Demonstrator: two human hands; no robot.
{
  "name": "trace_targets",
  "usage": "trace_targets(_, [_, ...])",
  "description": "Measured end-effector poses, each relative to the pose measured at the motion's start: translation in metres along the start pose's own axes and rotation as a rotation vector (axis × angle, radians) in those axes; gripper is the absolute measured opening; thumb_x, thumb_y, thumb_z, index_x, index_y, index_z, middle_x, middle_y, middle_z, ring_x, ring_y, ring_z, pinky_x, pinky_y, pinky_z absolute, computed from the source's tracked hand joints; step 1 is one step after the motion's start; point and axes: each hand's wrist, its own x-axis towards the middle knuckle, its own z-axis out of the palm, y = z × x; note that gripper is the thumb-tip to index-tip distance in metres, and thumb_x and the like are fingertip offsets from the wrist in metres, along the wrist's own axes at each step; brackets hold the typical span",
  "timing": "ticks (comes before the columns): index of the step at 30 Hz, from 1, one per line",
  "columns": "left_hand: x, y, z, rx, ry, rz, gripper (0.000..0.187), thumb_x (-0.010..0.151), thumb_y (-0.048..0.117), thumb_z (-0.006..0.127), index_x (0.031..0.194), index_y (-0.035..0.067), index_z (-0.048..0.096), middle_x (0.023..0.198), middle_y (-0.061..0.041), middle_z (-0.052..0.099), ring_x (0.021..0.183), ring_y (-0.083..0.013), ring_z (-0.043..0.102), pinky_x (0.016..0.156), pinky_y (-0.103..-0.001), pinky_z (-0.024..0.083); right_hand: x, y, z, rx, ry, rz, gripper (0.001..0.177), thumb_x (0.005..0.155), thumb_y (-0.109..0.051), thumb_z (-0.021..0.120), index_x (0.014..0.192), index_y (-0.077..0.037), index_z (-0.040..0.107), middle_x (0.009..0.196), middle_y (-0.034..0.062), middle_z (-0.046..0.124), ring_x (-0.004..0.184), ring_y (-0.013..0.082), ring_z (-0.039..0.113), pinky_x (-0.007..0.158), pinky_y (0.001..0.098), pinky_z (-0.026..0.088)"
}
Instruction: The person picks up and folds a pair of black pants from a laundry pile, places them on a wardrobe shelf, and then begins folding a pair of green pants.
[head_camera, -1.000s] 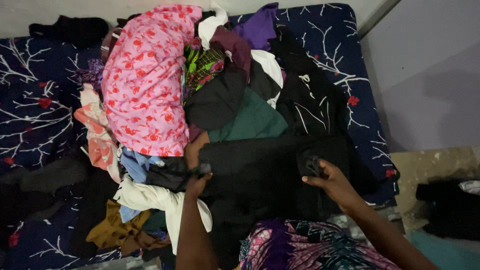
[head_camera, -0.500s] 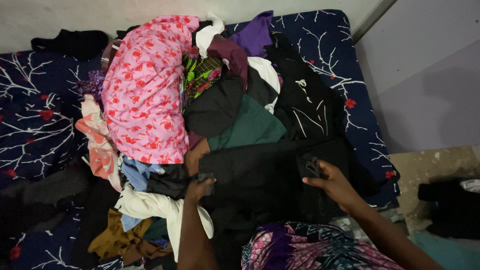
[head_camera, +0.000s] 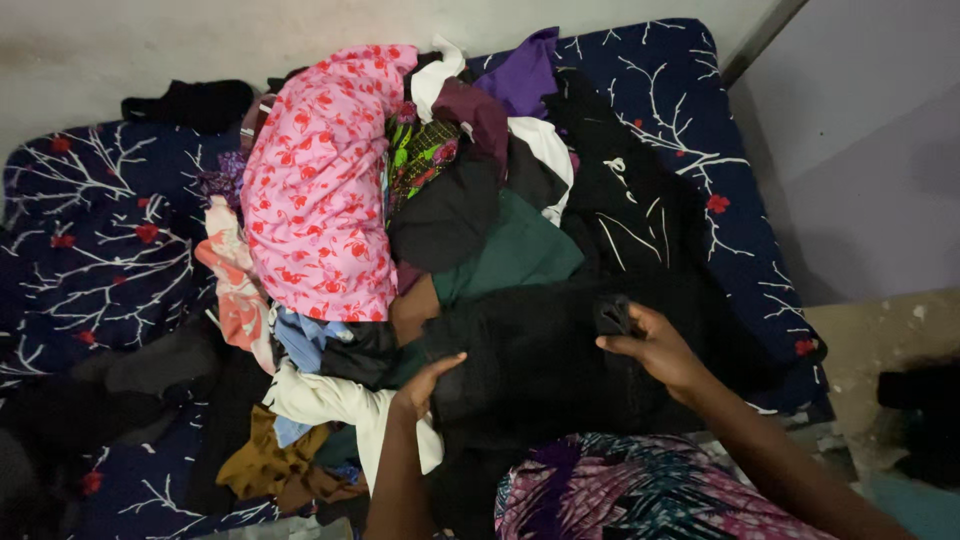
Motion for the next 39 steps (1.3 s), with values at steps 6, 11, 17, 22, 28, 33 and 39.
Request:
trace_targets(6, [-0.056, 0.019, 0.071, -0.092, 0.059, 0.374, 0.06, 0.079, 0.031, 0.079, 0.133, 0.01, 0.062, 0.124, -0.012, 0.071, 0.11, -0.0312, 0.067, 0.098, -0.047, 0.053, -0.005, -0.014, 0.002, 0.078, -0.02, -0.064, 0.046, 0.077, -0.017, 0.08, 0.12, -0.008, 0.069, 0.099, 0.0022, 0.071, 0.093, 0.0151, 0.066, 0.085, 0.0322, 0.051])
trace_targets(11, [-0.072, 0.021, 0.139, 0.13, 0.261, 0.513, 0.057, 0.083, 0.03, 0.076, 0.133, 0.003, 0.068, 0.119, -0.012, 0.076, 0.105, -0.0267, 0.069, 0.091, -0.04, 0.054, -0.012, -0.029, 0.005, 0.122, -0.019, -0.118, 0.052, 0.075, -0.013, 0.079, 0.126, -0.011, 0.067, 0.102, 0.0025, 0.071, 0.094, 0.0154, 0.066, 0.086, 0.0307, 0.051])
trace_targets(17, [-0.102, 0.034, 0.233, 0.08, 0.232, 0.605, 0.05, 0.095, 0.037, 0.063, 0.135, 0.006, 0.062, 0.121, -0.012, 0.074, 0.108, -0.0252, 0.067, 0.094, -0.038, 0.051, -0.006, -0.02, 0.023, 0.035, 0.022, -0.456, 0.045, 0.075, -0.006, 0.081, 0.118, -0.005, 0.065, 0.106, 0.0034, 0.072, 0.1, 0.0142, 0.066, 0.088, 0.03, 0.052])
trace_targets(22, [-0.132, 0.056, 0.285, 0.065, 0.181, 0.67, 0.054, 0.099, 0.041, 0.054, 0.142, 0.009, 0.057, 0.133, -0.009, 0.068, 0.123, -0.0206, 0.061, 0.104, -0.034, 0.044, -0.017, -0.031, 0.027, 0.118, -0.042, -0.403, 0.044, 0.078, -0.003, 0.074, 0.121, -0.006, 0.063, 0.107, 0.0067, 0.07, 0.099, 0.0145, 0.066, 0.087, 0.0297, 0.052])
trace_targets(28, [-0.137, 0.061, 0.307, 0.125, 0.177, 0.698, 0.063, 0.099, 0.053, 0.046, 0.143, 0.009, 0.055, 0.137, -0.01, 0.065, 0.128, -0.0226, 0.059, 0.107, -0.035, 0.042, -0.035, -0.049, 0.006, 0.335, -0.071, -0.24, 0.044, 0.078, -0.004, 0.07, 0.122, -0.008, 0.065, 0.108, 0.0036, 0.071, 0.1, 0.0139, 0.066, 0.089, 0.0293, 0.052])
trace_targets(33, [-0.132, 0.058, 0.322, 0.169, 0.157, 0.774, 0.076, 0.1, 0.062, 0.038, 0.147, 0.005, 0.052, 0.144, -0.016, 0.063, 0.135, -0.0275, 0.056, 0.112, -0.037, 0.04, -0.039, -0.05, -0.005, 0.361, -0.072, -0.277, 0.037, 0.083, -0.007, 0.069, 0.12, -0.005, 0.067, 0.108, 0.0046, 0.07, 0.101, 0.0134, 0.064, 0.092, 0.0284, 0.049])
trace_targets(39, [-0.142, 0.064, 0.342, 0.204, 0.067, 0.8, 0.085, 0.098, 0.061, 0.034, 0.165, 0.018, 0.007, 0.171, -0.007, 0.016, 0.156, -0.0232, 0.016, 0.12, -0.035, 0.02, -0.036, -0.042, -0.019, 0.354, -0.026, -0.232, 0.03, 0.087, -0.016, 0.066, 0.116, -0.006, 0.067, 0.106, 0.0033, 0.072, 0.1, 0.012, 0.064, 0.091, 0.0276, 0.049])
